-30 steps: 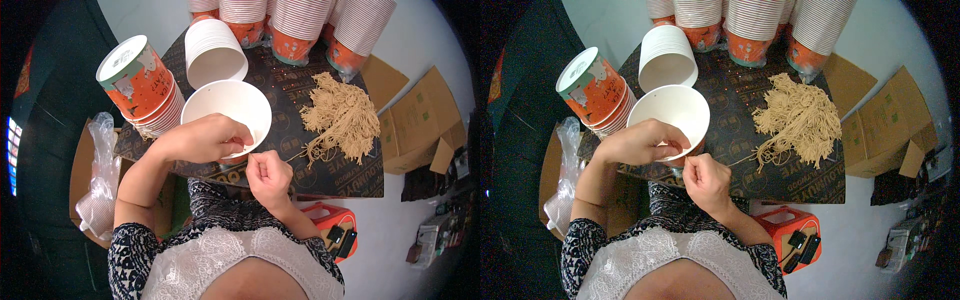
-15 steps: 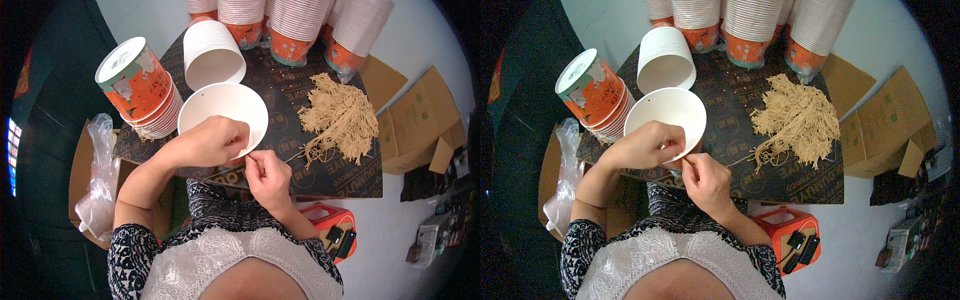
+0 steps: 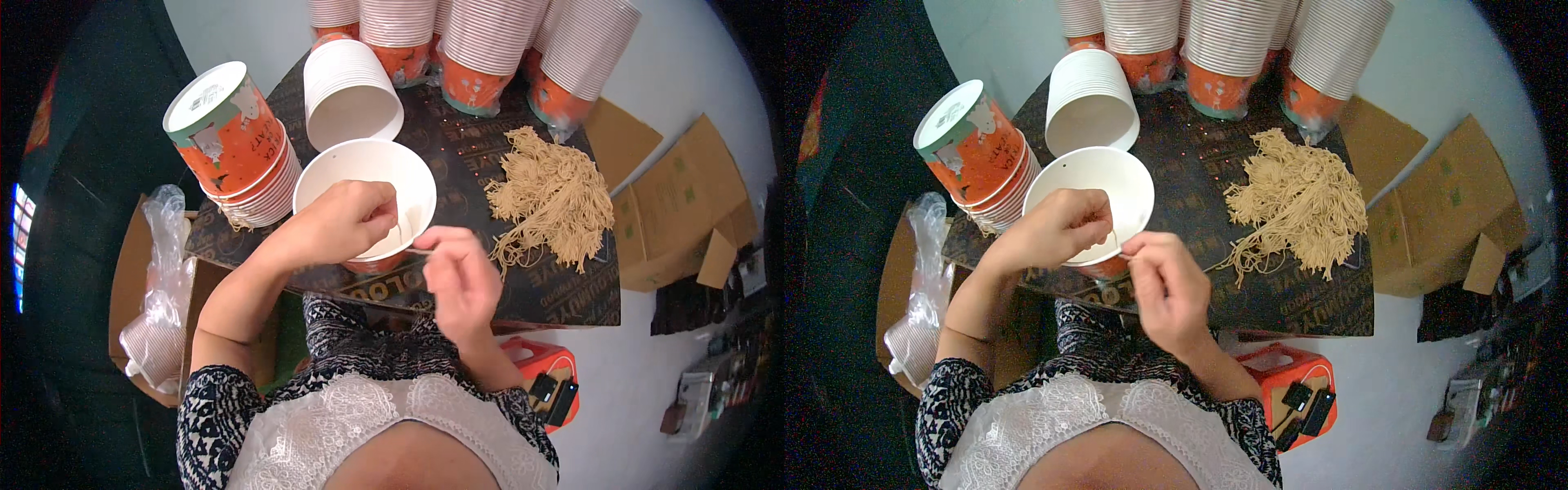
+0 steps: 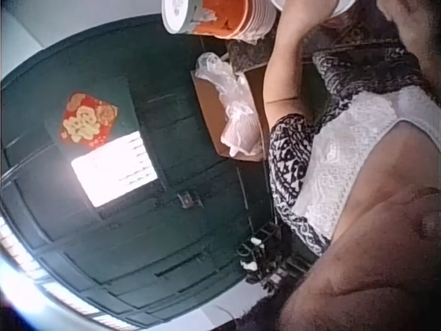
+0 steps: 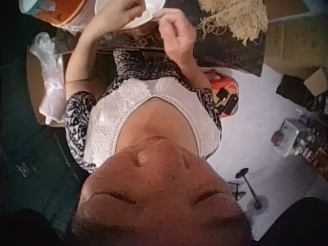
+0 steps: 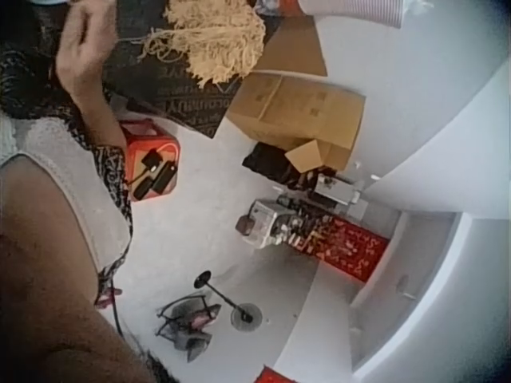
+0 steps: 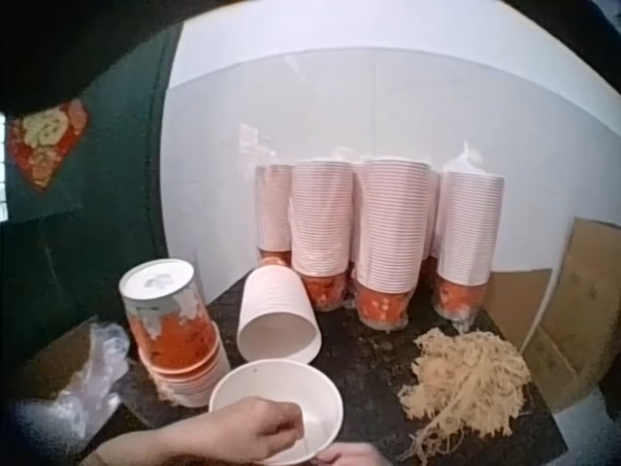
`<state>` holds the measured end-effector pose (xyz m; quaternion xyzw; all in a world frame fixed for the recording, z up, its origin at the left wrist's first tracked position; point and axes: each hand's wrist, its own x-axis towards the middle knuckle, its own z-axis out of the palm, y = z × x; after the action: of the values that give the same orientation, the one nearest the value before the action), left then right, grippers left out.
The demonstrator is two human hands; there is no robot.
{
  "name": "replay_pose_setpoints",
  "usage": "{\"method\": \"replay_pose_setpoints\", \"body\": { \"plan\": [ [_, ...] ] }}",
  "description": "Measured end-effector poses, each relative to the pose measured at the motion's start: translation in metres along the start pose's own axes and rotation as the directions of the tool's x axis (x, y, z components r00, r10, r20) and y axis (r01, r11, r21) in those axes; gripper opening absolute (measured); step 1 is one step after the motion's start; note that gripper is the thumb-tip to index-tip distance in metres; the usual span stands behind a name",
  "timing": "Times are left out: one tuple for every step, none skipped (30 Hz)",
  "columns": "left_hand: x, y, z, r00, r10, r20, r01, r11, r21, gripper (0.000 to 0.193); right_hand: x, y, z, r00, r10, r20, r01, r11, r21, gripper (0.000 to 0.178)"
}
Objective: Attaching twine handles to paper buckets by threading and knotting them through pre-punched holes.
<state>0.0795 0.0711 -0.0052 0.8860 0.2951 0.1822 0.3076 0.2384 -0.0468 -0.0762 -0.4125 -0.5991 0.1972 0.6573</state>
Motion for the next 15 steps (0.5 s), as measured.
{"method": "replay_pose_setpoints", "body": {
  "plan": [
    [-0.001, 0.0, 0.0, 0.999, -0.04, 0.02, 0.041, 0.997, -0.069, 0.013, 0.001, 0.002, 0.0, 0.997, 0.071, -0.02, -0.066, 0.983, 0.169, 0.005],
    [-0.002, 0.0, -0.001, 0.996, -0.077, 0.043, 0.083, 0.987, -0.137, 0.013, 0.004, 0.005, -0.001, 0.989, 0.143, -0.027, -0.126, 0.934, 0.333, 0.007],
    [-0.002, -0.002, -0.002, 0.996, -0.077, 0.043, 0.082, 0.987, -0.136, 0.013, 0.008, 0.008, -0.001, 0.991, 0.135, -0.015, -0.126, 0.955, 0.269, 0.011],
    [-0.002, -0.004, -0.002, 0.991, -0.096, 0.093, 0.113, 0.974, -0.198, 0.012, 0.01, 0.009, -0.001, 0.991, 0.135, -0.017, -0.125, 0.955, 0.268, 0.011],
    [-0.001, -0.005, -0.003, 0.983, -0.112, 0.145, 0.147, 0.955, -0.257, 0.012, 0.012, 0.01, -0.001, 0.987, 0.162, -0.002, -0.155, 0.948, 0.276, 0.012],
    [-0.001, -0.003, -0.003, 0.983, -0.109, 0.146, 0.144, 0.956, -0.257, 0.012, 0.013, 0.01, 0.0, 0.982, 0.188, 0.013, -0.184, 0.941, 0.284, 0.014],
    [-0.001, 0.0, -0.003, 0.98, -0.122, 0.156, 0.164, 0.942, -0.294, 0.011, 0.013, 0.01, 0.0, 0.983, 0.186, 0.013, -0.182, 0.942, 0.283, 0.014],
    [-0.001, 0.002, -0.003, 0.977, -0.133, 0.168, 0.183, 0.926, -0.331, 0.011, 0.014, 0.01, 0.001, 0.981, 0.194, -0.015, -0.183, 0.947, 0.266, 0.016],
    [0.0, -0.001, -0.002, 0.977, -0.131, 0.166, 0.181, 0.926, -0.331, 0.011, 0.014, 0.01, 0.001, 0.979, 0.201, -0.043, -0.185, 0.951, 0.248, 0.02],
    [0.0, -0.005, 0.001, 0.993, -0.033, 0.115, 0.075, 0.919, -0.387, 0.012, 0.014, 0.01, 0.001, 0.979, 0.199, -0.043, -0.183, 0.951, 0.248, 0.02],
    [0.0, -0.008, 0.003, 0.996, 0.064, 0.058, -0.032, 0.899, -0.436, 0.012, 0.014, 0.011, 0.0, 0.98, 0.195, -0.034, -0.179, 0.946, 0.269, 0.017],
    [0.0, -0.008, 0.004, 0.996, 0.066, 0.057, -0.035, 0.9, -0.435, 0.012, 0.013, 0.011, -0.001, 0.982, 0.19, -0.024, -0.175, 0.941, 0.29, 0.015],
    [0.0, -0.008, 0.006, 0.995, 0.053, 0.085, 0.0, 0.848, -0.53, 0.009, 0.013, 0.011, -0.002, 0.982, 0.187, -0.026, -0.172, 0.942, 0.29, 0.015],
    [0.0, -0.008, 0.006, 0.992, 0.044, 0.115, 0.036, 0.786, -0.617, 0.008, 0.013, 0.011, -0.002, 0.98, 0.199, -0.015, -0.186, 0.939, 0.289, 0.016],
    [-0.001, -0.006, 0.004, 0.992, 0.047, 0.114, 0.033, 0.787, -0.616, 0.008, 0.013, 0.011, -0.002, 0.978, 0.21, -0.004, -0.2, 0.937, 0.287, 0.016]
  ]
}}
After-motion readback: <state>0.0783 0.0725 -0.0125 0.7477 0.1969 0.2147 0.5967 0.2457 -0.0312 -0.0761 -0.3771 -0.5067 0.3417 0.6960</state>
